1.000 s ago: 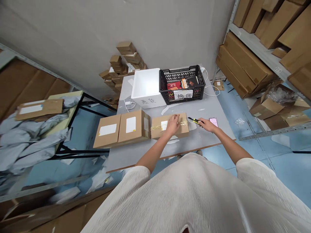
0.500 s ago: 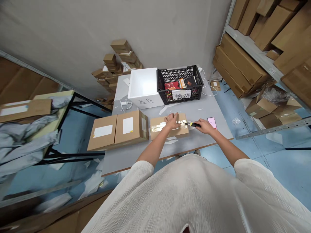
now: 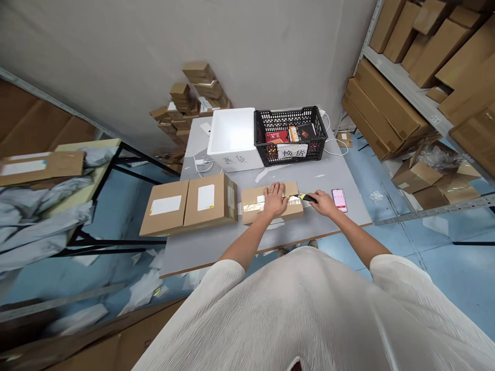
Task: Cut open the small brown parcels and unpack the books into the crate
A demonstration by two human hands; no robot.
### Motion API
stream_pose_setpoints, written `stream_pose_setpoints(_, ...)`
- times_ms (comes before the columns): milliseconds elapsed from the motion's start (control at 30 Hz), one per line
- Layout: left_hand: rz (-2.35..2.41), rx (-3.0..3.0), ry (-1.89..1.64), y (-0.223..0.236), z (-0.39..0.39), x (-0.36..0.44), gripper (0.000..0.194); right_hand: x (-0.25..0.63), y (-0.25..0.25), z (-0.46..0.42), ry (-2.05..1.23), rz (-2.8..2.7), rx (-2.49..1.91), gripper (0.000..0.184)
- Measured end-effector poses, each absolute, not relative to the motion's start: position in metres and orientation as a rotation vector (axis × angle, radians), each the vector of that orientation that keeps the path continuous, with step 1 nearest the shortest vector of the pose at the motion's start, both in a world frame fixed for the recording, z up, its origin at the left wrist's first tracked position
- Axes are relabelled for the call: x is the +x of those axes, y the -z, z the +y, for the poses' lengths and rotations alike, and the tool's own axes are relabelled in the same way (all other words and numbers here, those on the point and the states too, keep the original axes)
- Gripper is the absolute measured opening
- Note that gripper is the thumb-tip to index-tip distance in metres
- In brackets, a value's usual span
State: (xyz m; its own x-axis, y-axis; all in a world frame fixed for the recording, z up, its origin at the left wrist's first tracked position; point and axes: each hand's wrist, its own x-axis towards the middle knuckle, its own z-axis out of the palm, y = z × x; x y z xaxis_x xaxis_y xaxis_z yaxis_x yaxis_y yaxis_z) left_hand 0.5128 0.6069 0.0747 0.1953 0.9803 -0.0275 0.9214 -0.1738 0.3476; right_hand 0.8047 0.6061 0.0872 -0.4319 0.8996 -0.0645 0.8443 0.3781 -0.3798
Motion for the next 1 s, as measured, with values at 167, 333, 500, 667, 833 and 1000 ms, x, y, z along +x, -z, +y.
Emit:
stream_pose_setpoints(167,1.822,2.182,-0.333,-0.067,0.606,0.513,0.076,0.806,-0.076,0.607,-0.45,-2.447,-1.561,0.047)
stream_pose_setpoints(333,1.804,2.167,-0.372,-0.063,0.608,0.512,0.076,0.829,-0.067,0.613,-0.452,-2.135,-1.722,0.051)
stream_pose_setpoints(500,1.79,2.124,-0.404,-0.066,0.607,0.51,0.077,0.83,-0.058,0.611,-0.639,-2.002,-1.687,0.053)
stream_pose_setpoints(667,1.862,2.105,-0.477,-0.078,0.589,0.485,0.074,0.808,-0.053,0.6,-0.819,-1.885,-1.578,0.051)
stream_pose_setpoints(833,1.961,2.012,-0.321,-0.086,0.548,0.443,0.101,0.789,-0.062,0.602,-1.028,-1.799,-1.518,0.053)
stream_pose_setpoints(1000,2.099,1.813,-0.219,-0.078,0.517,0.414,0.129,0.773,-0.069,0.602,-1.172,-1.83,-1.477,0.051)
